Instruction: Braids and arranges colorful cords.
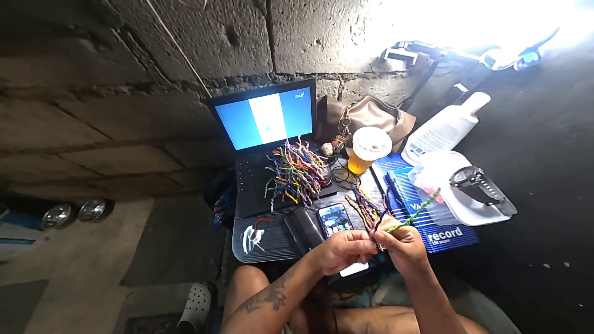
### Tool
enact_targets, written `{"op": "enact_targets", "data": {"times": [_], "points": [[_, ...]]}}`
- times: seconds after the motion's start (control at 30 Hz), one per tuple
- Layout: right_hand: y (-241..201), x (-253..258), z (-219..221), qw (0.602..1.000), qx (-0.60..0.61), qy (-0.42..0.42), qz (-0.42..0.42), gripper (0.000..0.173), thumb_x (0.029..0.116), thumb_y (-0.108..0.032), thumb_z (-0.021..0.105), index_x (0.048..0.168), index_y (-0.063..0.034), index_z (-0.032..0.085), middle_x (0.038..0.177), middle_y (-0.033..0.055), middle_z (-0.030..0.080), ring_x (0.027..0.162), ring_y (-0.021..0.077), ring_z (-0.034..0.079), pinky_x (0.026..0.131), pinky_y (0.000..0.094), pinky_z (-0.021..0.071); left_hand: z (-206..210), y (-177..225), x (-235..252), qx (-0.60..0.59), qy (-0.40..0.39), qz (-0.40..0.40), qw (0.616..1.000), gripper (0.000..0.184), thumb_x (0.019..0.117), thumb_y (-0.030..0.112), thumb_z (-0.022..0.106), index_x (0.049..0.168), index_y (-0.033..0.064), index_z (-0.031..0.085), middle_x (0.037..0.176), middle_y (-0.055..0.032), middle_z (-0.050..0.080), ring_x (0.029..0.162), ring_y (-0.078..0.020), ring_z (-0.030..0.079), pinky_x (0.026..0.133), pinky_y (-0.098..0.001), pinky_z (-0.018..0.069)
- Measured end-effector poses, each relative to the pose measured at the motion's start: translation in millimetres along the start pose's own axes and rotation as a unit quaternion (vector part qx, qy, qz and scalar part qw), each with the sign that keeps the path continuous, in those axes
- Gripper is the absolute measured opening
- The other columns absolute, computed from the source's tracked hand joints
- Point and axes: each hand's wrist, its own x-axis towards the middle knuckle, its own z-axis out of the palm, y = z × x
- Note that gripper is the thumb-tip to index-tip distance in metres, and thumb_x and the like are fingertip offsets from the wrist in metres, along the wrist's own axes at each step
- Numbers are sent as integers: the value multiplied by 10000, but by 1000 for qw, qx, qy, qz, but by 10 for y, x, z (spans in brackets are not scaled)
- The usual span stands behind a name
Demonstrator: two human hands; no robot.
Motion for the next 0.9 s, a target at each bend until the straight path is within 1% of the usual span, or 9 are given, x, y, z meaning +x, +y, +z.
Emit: {"op": "enact_targets", "data": {"times": [0.1,0.17,0.27,0.33,0.5,0.63,0.77,0.8,0.9], "points": [[15,-6,113,993,-47,105,33,90,888,-234,767,823,-173,780,871,-84,730,836,4,669,773,182,562,88,105,-3,455,173,173,856,131,919,71,637,812,-2,658,740,-41,612,724,-90,584,701,-226,482],[39,6,157,989,-41,131,58,83,896,-150,728,825,-138,770,858,-66,738,809,7,676,760,183,566,106,81,-2,550,216,196,782,164,909,113,659,811,-17,679,740,-94,630,739,-155,614,718,-278,504],[47,7,90,994,5,93,65,85,899,-212,762,838,-159,788,861,-74,734,804,3,673,753,175,568,55,176,-45,285,140,42,947,181,1031,147,527,954,38,648,831,58,631,759,13,589,726,-183,497],[58,-2,46,997,33,50,56,108,891,-295,778,842,-199,791,864,-94,721,808,-10,665,745,163,566,-52,183,-53,79,42,-38,995,258,1074,189,411,1005,139,655,887,101,676,772,20,613,729,-180,512],[69,-3,29,999,36,-38,9,107,943,-325,721,908,-240,775,927,-133,712,885,-41,648,787,133,537,-49,80,-39,-91,-44,-99,990,270,1043,143,445,972,167,705,844,86,693,749,-1,641,739,-181,536],[52,-8,43,997,-66,27,-20,123,941,-324,727,879,-223,761,913,-119,707,881,-18,651,791,155,543,22,73,-14,107,79,20,991,132,976,79,576,887,153,640,826,107,656,744,26,590,704,-170,485],[50,-23,189,984,-113,132,41,111,925,-168,683,854,-118,752,864,-59,716,800,13,665,752,180,561,87,37,8,584,244,214,745,148,885,120,674,794,5,693,741,-92,642,752,-185,630,729,-308,512],[55,-19,197,984,-100,137,58,111,926,-166,682,854,-114,750,855,-56,718,780,15,665,738,181,561,98,40,-1,575,243,194,757,166,913,131,659,820,-1,696,760,-89,646,762,-170,630,732,-297,515],[57,-10,51,993,0,39,107,149,932,-290,719,968,-156,773,984,-66,724,893,14,666,806,183,559,71,169,-41,296,168,41,939,151,1010,137,572,917,42,644,792,56,616,735,3,583,714,-188,492]]}}
